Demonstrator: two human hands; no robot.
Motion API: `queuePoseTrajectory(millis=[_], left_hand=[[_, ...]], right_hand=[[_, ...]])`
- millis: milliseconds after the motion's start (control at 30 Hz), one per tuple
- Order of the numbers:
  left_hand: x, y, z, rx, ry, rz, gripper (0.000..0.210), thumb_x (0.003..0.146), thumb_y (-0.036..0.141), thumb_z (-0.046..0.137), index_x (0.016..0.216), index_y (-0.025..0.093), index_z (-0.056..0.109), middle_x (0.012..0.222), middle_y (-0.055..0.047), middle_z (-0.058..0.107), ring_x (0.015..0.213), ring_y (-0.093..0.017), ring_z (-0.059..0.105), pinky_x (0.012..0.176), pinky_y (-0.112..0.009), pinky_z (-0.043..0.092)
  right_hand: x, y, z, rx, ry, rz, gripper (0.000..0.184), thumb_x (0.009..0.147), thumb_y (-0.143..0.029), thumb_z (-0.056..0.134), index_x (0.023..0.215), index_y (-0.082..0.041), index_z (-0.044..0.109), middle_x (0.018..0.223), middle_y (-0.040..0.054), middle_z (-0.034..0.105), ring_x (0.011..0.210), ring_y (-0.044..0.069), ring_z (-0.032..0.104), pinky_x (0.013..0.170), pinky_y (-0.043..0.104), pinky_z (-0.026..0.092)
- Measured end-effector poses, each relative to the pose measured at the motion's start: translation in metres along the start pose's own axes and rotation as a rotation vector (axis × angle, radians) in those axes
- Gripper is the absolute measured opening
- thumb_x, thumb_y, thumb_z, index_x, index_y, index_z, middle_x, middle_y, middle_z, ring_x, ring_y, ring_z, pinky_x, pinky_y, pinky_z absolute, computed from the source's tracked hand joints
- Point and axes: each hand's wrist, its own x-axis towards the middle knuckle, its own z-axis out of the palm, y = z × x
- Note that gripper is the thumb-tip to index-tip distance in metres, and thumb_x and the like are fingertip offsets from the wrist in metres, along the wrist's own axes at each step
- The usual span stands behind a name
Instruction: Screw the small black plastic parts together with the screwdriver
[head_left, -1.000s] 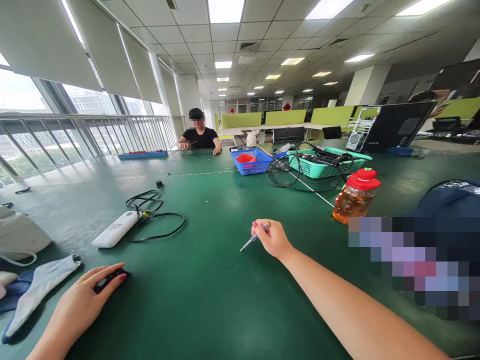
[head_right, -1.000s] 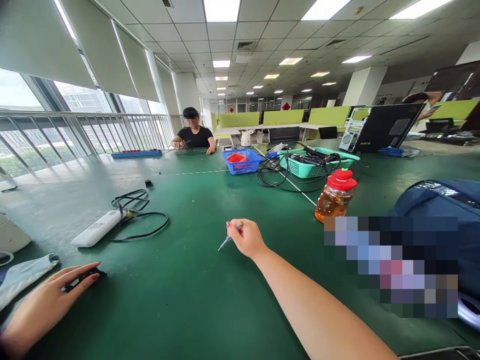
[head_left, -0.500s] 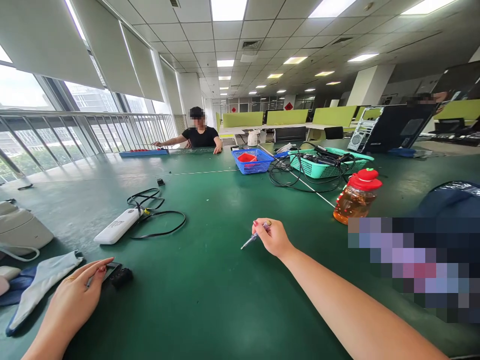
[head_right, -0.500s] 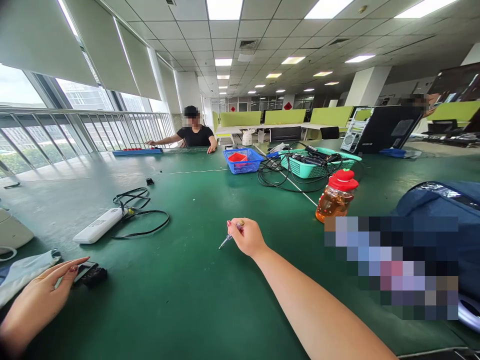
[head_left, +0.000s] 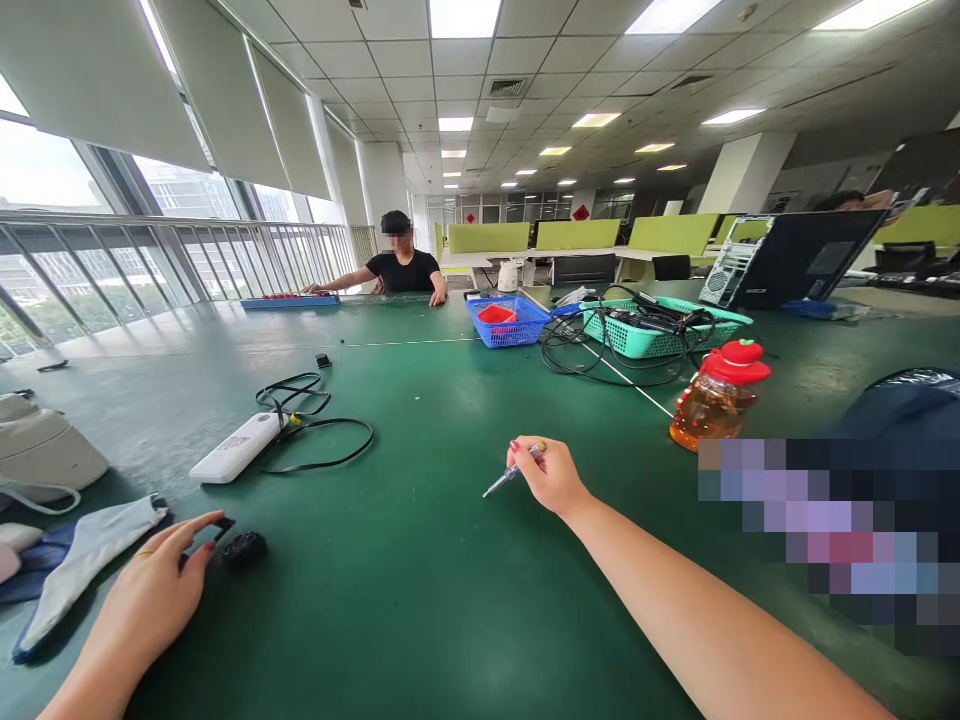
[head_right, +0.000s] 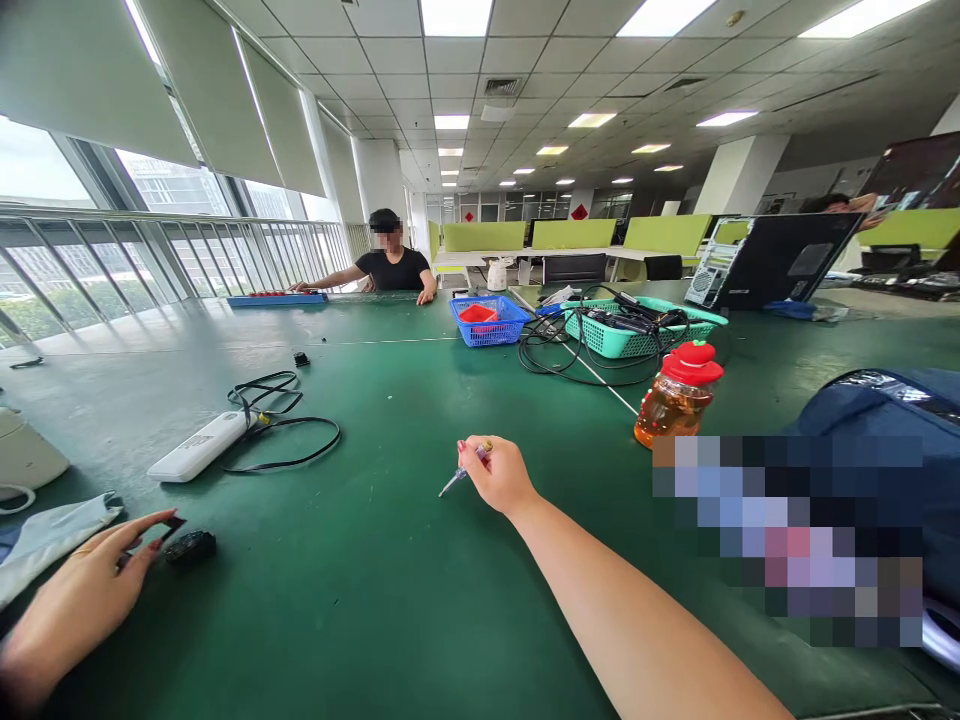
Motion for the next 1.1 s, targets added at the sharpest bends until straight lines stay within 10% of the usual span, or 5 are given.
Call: queuePoseTrajectory(millis=[200, 600, 1100], left_hand=[[-0.009, 0.004, -0.001, -0.159, 0.199, 0.181, 0.05, 0.092, 0.046, 0.028, 0.122, 0.021, 0.059, 0.125, -0.012, 0.06, 0.116, -0.029, 0.057, 0.1, -0.044, 0.048], [-0.014, -0.001, 0.016, -0.008, -0.069, 0.393, 0.046, 0.09, 0.04, 0.032, 0.123, 0.036, 0.063, 0.128, -0.003, 0.058, 0.102, -0.021, 0.067, 0.09, -0.032, 0.054], [-0.009, -0.014, 0.026, -0.003, -0.093, 0.416, 0.047, 0.092, 0.04, 0.029, 0.126, 0.035, 0.06, 0.136, 0.001, 0.058, 0.114, -0.019, 0.063, 0.099, -0.031, 0.05]], right_hand=[[0.0, 0.0, -0.001, 0.0, 0.002, -0.006, 0.048, 0.095, -0.043, 0.037, 0.056, -0.02, 0.054, 0.05, -0.0022, 0.044, 0.048, 0.011, 0.039, 0.05, 0.025, 0.031], [0.001, 0.0, 0.0, -0.014, 0.007, -0.011, 0.05, 0.096, -0.045, 0.037, 0.056, -0.02, 0.055, 0.049, -0.0019, 0.044, 0.049, 0.012, 0.04, 0.051, 0.025, 0.033], [0.001, 0.001, 0.0, 0.021, 0.007, 0.008, 0.048, 0.095, -0.043, 0.038, 0.056, -0.02, 0.054, 0.049, -0.0028, 0.04, 0.048, 0.011, 0.037, 0.051, 0.025, 0.031]])
